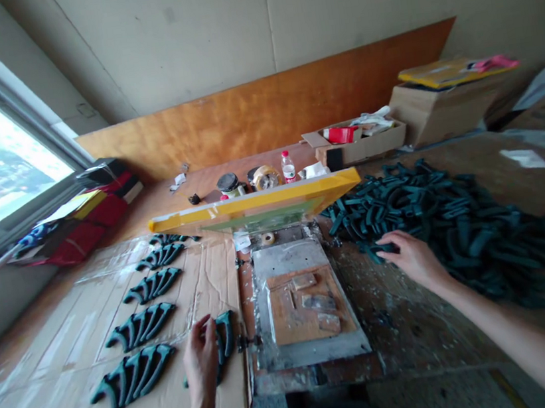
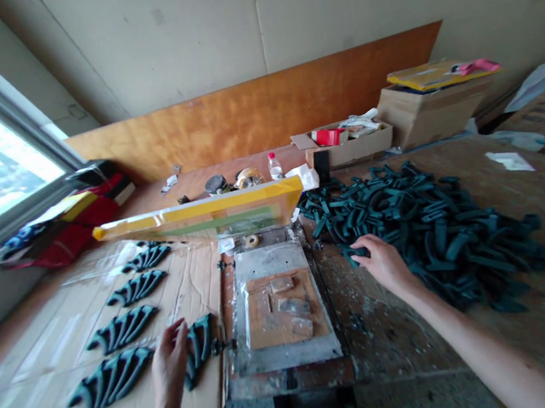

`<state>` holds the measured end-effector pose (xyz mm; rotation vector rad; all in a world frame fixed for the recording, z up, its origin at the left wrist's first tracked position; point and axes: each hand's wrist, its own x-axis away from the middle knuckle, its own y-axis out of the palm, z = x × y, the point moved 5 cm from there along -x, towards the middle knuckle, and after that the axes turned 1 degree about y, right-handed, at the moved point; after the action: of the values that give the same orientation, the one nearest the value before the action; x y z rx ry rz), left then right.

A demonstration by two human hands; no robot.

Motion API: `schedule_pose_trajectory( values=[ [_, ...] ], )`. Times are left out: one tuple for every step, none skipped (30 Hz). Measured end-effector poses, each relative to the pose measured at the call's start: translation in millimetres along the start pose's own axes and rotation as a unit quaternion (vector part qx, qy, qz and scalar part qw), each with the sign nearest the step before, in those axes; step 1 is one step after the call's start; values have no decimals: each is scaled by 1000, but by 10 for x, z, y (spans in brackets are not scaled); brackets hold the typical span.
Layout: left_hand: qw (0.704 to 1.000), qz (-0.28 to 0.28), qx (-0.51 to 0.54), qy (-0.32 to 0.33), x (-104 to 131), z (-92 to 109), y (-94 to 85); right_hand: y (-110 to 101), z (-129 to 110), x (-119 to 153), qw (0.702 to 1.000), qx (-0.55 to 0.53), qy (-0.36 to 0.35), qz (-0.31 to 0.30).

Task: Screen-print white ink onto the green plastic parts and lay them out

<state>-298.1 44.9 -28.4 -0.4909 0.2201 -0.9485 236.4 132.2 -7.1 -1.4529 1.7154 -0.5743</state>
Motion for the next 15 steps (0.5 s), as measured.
schedule_pose_trajectory(
  values=[
    [999,-16,22,18,-25,155,76,165,-183,66,999,-45,10,-10],
    [998,-24,40,40,-51,319,141,350,-372,139,996,-87,18,-25],
    [996,-31,60,62,-78,493,199,541,-560,211,991,-124,21,-41],
    [992,-36,83,83,-104,677,243,727,-738,277,986,-153,18,-57],
    [988,-40,111,101,-129,867,275,893,-895,331,983,-171,6,-69],
    [982,-42,143,118,-156,1064,290,1032,-1025,371,981,-177,-14,-76],
    [974,-39,179,134,-183,1264,289,1145,-1127,397,981,-170,-41,-83],
    [964,-32,217,151,-214,1462,272,1233,-1200,415,982,-148,-75,-93],
    [952,-24,255,167,-248,1650,245,1297,-1251,428,981,-113,-114,-105],
    [939,-17,292,179,-285,1821,215,1340,-1283,441,979,-66,-155,-115],
    [928,-13,322,185,-324,1969,187,1364,-1302,455,974,-15,-191,-121],
    [921,-13,341,187,-361,2092,163,1376,-1314,471,966,34,-222,-126],
    [920,-16,346,186,-392,2185,144,1375,-1324,487,958,77,-244,-127],
    [922,-20,340,184,-409,2249,124,1366,-1336,505,951,112,-260,-127],
    [927,-25,326,184,-409,2280,102,1352,-1346,522,944,138,-270,-128]
  ],
)
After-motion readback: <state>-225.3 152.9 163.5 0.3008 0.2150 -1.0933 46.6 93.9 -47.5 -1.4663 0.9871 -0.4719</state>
